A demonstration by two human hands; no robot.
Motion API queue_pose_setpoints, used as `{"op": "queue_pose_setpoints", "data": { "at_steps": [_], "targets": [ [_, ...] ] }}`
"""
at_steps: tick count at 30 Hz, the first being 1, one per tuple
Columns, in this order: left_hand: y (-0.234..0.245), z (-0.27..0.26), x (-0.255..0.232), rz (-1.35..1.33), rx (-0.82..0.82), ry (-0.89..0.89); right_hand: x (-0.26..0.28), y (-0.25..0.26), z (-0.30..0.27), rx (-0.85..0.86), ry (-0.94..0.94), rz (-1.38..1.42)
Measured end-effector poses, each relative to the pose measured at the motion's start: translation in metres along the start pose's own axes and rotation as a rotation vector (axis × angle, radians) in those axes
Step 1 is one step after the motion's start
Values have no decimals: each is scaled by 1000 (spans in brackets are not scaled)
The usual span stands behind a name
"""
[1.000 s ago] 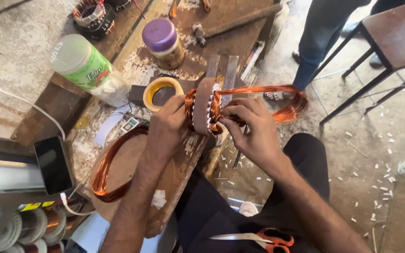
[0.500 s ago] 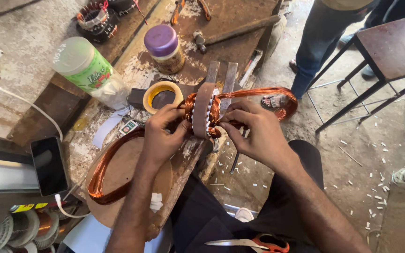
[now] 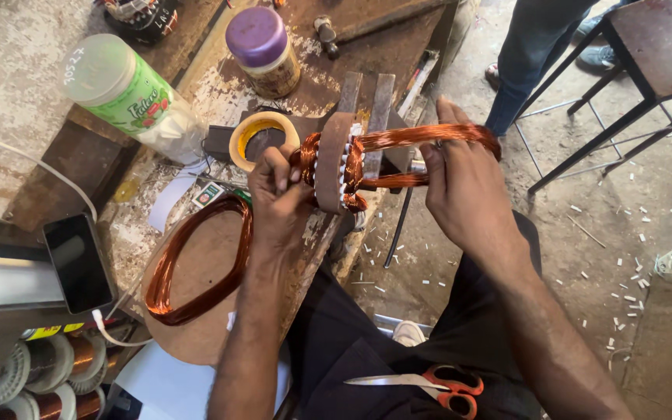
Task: The person winds a flat copper wire around a laminated core held in a vise. They repeatedly insert small white insulating spacers between the layers of wire as they wind. The person also handles a smartphone on the workbench and uses a hammer to tap the assembly.
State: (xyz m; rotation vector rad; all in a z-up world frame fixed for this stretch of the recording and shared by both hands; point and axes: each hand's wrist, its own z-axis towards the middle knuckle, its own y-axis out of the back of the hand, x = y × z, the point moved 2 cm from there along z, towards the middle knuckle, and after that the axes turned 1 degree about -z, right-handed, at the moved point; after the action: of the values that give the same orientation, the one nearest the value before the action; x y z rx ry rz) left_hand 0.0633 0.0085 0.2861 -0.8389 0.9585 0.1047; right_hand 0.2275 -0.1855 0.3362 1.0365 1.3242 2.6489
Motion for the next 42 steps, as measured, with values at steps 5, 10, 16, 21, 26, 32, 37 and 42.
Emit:
{"op": "queue_pose_setpoints", "data": {
  "at_steps": [5, 10, 16, 21, 26, 32, 37, 42],
  "targets": [
    [-4, 11, -14, 55, 22, 79, -18, -15, -23, -102, -31, 138],
    [-9, 14, -18, 566, 105, 36, -13, -15, -36, -153, -127, 235],
    [-16, 17, -31, 583, 267, 143, 35, 15, -44, -117, 112, 424],
    [-26, 23, -39, 685, 300, 125, 32, -10, 5, -143, 420, 28],
    [-22, 14, -34, 741, 114, 29, 1, -27, 15, -111, 481, 310],
    [-36, 0, -33, 1559, 279, -678, -4, -30, 14, -111, 462, 263],
    [-34, -8, -21, 1314, 40, -440, -4, -33, 12, -165, 426, 349],
    [-29, -8, -26, 1277, 92, -409, -1, -33, 13, -104, 356, 279]
  ]
}}
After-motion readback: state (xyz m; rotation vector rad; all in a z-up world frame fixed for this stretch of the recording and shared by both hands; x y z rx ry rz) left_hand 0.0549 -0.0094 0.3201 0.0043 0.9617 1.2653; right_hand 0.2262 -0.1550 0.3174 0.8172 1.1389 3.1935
